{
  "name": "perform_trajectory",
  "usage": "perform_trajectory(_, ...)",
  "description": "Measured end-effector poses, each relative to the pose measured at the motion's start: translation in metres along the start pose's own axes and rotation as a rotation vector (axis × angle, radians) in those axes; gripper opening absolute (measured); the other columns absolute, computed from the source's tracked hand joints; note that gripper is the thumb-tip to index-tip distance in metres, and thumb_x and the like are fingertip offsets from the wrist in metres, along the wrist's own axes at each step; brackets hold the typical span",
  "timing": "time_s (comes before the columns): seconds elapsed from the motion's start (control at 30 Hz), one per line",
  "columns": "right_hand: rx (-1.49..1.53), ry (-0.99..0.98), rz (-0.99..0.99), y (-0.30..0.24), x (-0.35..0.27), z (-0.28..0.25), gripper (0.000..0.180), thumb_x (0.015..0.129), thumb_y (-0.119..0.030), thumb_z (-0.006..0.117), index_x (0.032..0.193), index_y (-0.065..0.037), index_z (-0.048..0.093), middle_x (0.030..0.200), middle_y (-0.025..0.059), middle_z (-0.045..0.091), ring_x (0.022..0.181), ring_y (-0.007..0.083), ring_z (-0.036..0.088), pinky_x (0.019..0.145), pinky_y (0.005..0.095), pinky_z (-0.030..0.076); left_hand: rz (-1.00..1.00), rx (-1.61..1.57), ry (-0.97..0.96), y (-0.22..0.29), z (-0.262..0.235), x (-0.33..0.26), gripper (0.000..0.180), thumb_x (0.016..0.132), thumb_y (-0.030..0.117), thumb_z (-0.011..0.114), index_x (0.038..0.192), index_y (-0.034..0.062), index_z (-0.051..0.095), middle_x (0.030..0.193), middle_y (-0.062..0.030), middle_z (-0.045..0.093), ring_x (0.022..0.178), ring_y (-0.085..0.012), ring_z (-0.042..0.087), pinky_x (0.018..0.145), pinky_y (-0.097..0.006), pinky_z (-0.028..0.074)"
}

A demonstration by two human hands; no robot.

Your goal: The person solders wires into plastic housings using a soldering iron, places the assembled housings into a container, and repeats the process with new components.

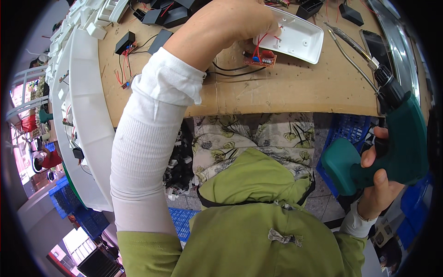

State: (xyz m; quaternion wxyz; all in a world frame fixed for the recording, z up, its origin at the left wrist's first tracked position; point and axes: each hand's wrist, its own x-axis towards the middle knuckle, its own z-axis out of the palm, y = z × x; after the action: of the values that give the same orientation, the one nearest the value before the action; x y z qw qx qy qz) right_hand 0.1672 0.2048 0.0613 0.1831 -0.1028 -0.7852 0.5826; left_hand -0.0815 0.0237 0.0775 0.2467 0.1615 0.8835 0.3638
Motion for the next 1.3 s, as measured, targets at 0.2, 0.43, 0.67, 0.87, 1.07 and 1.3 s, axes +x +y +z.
perform_trajectory(0.2,0.005,0.010,0.004,-0.001,0.000,0.003,0.072,0.078,-0.034,0.064,0.128,0.007,0.033,0.112,0.0225,0.050,0.068,0.0128,0.053,0.056,0.0223,0.042,0.000,-0.089,-0.008,-0.005,0.000,0.004,0.024,0.064,0.006,0.064,0.082,-0.0098,0.059,0.070,-0.0141,0.059,0.064,-0.0187,0.056,0.055,-0.029,0.043)
perform_trajectory(0.43,0.007,0.009,-0.001,0.000,-0.002,0.002,0.071,0.078,-0.034,0.064,0.128,0.007,0.033,0.112,0.0216,0.050,0.068,0.0126,0.053,0.056,0.0227,0.043,0.024,-0.057,-0.017,-0.007,0.002,0.003,0.021,0.064,0.005,0.064,0.078,-0.0089,0.059,0.069,-0.0126,0.059,0.062,-0.0178,0.055,0.054,-0.029,0.043)
perform_trajectory(0.67,0.017,0.070,0.036,-0.004,0.001,0.004,0.077,0.072,-0.038,0.071,0.123,0.010,0.039,0.108,0.0227,0.053,0.066,0.0140,0.055,0.057,0.0237,0.045,-0.008,-0.104,-0.053,-0.009,0.003,0.008,0.020,0.065,0.006,0.065,0.077,-0.0085,0.059,0.068,-0.0130,0.060,0.062,-0.0181,0.055,0.054,-0.030,0.043)
perform_trajectory(0.87,0.037,-0.022,0.001,0.003,0.003,0.001,0.071,0.078,-0.033,0.064,0.128,0.007,0.032,0.114,0.0226,0.050,0.070,0.0131,0.054,0.058,0.0221,0.043,0.044,-0.027,0.007,-0.007,-0.002,-0.002,0.018,0.067,0.008,0.064,0.077,-0.0072,0.060,0.068,-0.0114,0.060,0.062,-0.0168,0.056,0.055,-0.029,0.043)
perform_trajectory(1.07,0.130,0.069,-0.033,0.002,0.003,-0.005,0.069,0.078,-0.031,0.064,0.128,0.006,0.033,0.114,0.0230,0.049,0.070,0.0138,0.054,0.058,0.0214,0.043,0.459,-0.853,-0.103,-0.061,-0.105,-0.022,0.020,0.073,-0.001,0.057,0.092,-0.0056,0.055,0.083,-0.0095,0.058,0.072,-0.0154,0.055,0.065,-0.026,0.044)
perform_trajectory(1.3,0.258,0.027,-0.089,0.023,0.003,-0.009,0.067,0.079,-0.026,0.065,0.128,0.006,0.033,0.115,0.0238,0.050,0.071,0.0145,0.054,0.060,0.0227,0.045,0.682,-1.905,0.180,-0.116,-0.271,-0.130,0.016,0.083,-0.002,0.044,0.098,-0.0055,0.046,0.083,-0.0106,0.045,0.071,-0.0200,0.043,0.066,-0.030,0.041)
